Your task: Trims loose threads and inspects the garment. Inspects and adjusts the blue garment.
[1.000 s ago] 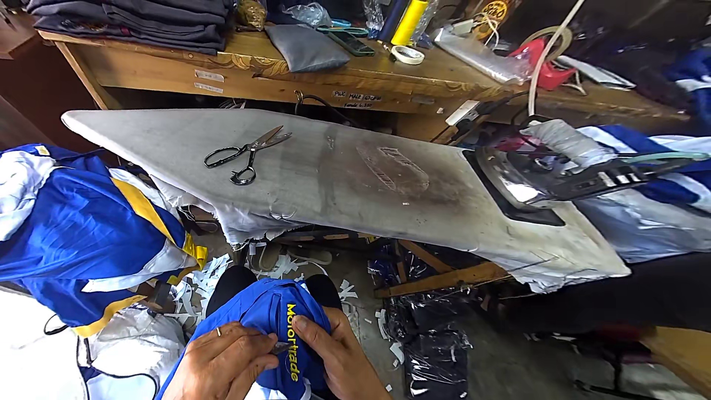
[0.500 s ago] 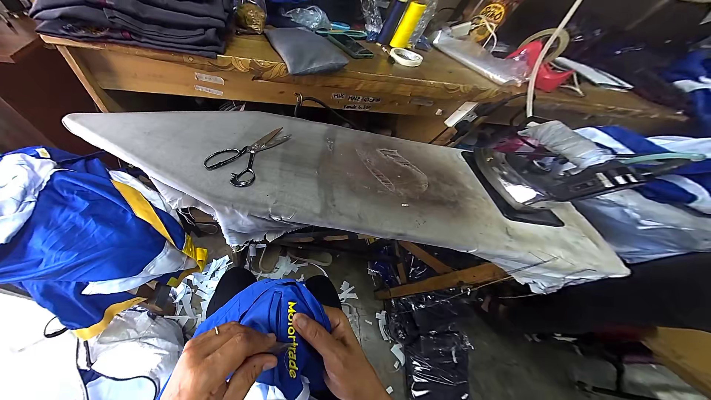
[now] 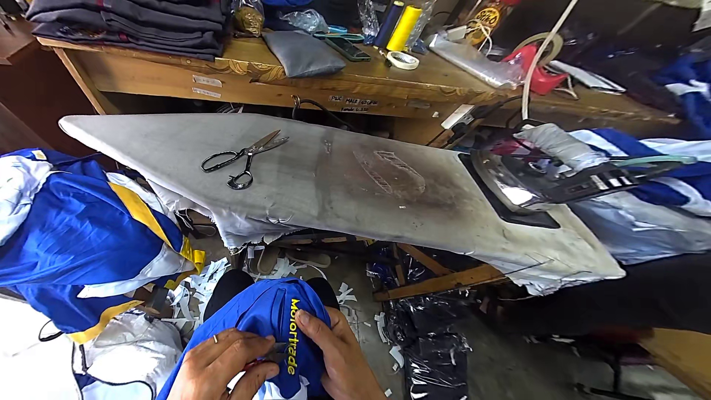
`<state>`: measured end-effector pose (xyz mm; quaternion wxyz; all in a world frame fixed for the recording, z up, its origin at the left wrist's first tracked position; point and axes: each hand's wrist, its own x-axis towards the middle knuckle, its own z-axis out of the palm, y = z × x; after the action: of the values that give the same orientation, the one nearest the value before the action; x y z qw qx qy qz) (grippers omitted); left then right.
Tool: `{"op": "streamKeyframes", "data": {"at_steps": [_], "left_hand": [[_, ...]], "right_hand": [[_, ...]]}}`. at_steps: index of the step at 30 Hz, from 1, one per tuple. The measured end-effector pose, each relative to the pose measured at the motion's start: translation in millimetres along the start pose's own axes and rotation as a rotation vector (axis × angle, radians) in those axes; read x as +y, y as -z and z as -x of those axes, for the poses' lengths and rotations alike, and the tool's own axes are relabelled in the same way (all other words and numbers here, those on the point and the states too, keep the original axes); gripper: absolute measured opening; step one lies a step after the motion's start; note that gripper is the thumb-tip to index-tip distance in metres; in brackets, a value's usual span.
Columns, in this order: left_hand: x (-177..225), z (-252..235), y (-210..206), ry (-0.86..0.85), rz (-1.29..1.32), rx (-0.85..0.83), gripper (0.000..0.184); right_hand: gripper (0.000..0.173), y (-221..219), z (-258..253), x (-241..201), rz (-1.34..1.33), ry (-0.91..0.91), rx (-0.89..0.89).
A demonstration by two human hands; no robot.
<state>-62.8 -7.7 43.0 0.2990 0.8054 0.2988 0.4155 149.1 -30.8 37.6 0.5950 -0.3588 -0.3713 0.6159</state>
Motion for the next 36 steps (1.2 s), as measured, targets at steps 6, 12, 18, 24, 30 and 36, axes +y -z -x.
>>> {"op": "streamKeyframes", "data": {"at_steps": [6,12,18,24,30,36], "left_hand": [[-0.4,0.2,-0.8,0.009,0.017,0.008,0.021],[-0.9,1.2,-1.2,0.041,0.042,0.007,0.021],[-2.3,0.4,-4.5,0.056,0.079,0.022,0.021],[-6.8,-0.6,-7.5,0.011,0.095,0.027,0.019],[-9.0,-0.4,-7.2,0.008,0.115,0.014,0.019],[-1.9,-0.4,-7.2,0.09,0.141,0.004,0.018]], "right_hand": [[0.019,-0.9,-0.8,1.2,-0.01,-0.003,0.011],[0.018,-2.5,-0.8,1.6,-0.024,-0.004,0.027],[0.019,-3.6,0.0,1.3,-0.024,-0.002,0.046],[0.014,-0.7,0.4,4.6,-0.004,0.078,-0.028],[0.011,-0.7,0.2,7.0,0.103,0.127,-0.025],[0.011,-2.4,2.3,7.5,0.092,0.116,-0.006]]}}
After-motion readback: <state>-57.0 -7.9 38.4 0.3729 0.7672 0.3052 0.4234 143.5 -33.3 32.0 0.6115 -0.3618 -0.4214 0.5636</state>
